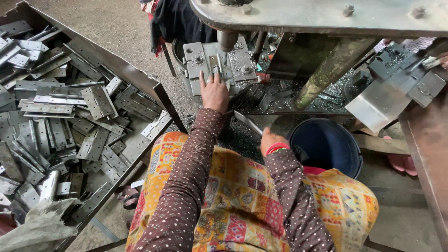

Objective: The person repeatedly picks up metal brackets from a bin, places them into a press machine, and operates the lever to process them. The processed brackets are then removed and placed back into the bin.

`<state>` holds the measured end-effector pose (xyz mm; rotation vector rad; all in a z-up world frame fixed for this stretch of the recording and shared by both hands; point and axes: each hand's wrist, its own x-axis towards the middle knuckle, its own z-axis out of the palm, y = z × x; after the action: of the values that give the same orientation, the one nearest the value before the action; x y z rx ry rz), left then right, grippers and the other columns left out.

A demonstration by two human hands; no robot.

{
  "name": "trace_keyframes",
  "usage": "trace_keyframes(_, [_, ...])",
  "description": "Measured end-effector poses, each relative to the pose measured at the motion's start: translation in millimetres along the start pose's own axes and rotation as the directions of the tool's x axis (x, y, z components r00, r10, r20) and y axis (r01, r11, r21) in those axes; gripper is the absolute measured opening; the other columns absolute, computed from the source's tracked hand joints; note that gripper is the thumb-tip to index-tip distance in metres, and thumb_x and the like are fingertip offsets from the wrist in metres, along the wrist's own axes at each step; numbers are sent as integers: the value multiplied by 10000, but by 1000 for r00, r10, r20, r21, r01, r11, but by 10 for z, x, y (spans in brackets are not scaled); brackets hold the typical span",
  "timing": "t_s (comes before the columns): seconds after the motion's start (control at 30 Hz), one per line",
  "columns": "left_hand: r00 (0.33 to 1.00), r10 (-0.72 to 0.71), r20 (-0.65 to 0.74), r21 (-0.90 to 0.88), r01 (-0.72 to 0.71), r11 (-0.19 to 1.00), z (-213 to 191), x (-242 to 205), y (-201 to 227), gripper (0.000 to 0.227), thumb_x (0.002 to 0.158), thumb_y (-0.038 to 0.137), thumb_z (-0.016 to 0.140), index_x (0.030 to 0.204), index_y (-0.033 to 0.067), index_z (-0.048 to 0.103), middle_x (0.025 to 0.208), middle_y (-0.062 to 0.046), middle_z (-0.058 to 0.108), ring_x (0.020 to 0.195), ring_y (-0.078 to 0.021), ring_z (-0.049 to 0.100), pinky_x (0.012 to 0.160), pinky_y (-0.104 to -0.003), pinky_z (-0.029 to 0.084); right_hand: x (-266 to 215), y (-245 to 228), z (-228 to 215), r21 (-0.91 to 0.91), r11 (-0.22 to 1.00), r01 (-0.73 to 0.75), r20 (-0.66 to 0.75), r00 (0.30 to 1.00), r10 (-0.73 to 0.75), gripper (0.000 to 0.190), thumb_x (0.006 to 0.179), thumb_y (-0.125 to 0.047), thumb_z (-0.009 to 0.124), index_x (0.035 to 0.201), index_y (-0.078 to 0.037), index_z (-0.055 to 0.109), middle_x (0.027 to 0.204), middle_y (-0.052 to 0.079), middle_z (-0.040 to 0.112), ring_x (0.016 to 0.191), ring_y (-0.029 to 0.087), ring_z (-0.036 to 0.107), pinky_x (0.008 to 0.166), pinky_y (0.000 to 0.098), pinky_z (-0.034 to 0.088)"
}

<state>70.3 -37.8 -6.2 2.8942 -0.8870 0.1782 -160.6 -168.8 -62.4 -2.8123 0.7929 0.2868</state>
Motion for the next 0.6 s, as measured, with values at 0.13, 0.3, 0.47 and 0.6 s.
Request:
trace_keyframes(0.13, [991,3,-133,-3,-4,1000,24,22,-65,399,1031,120,378,1338,21,613,1431,-151,566,1361,-311,511,1237,-610,76,149,77,172,17,1000,8,290,957,-13,680,831,-377,817,1244,13,445,1065,297,674,1012,441,686,894,502,549])
trace_keyframes(0.3, [981,37,-190,76,-23,997,86,46,17,435,1008,151,378,1364,5,581,1407,-202,566,1322,-334,529,1198,-597,97,-7,-40,-172,-27,996,84,222,972,-76,686,828,-411,818,1229,20,468,1069,291,701,1032,458,675,904,500,544])
trace_keyframes(0.47, [995,19,-101,190,0,982,114,32,67,421,1017,155,374,1352,-2,575,1427,-214,550,1329,-346,527,1200,-599,89,-189,-248,-384,-94,996,-8,-5,1000,8,515,894,-371,726,1236,-45,522,1127,215,712,1029,407,723,876,506,578])
trace_keyframes(0.6, [998,12,-59,147,-3,989,99,19,71,399,1056,136,391,1367,-8,594,1432,-206,567,1334,-340,547,1231,-606,98,-33,-147,-48,286,888,-359,199,929,312,615,1044,-541,429,1287,4,579,1115,261,686,1080,409,710,960,520,527])
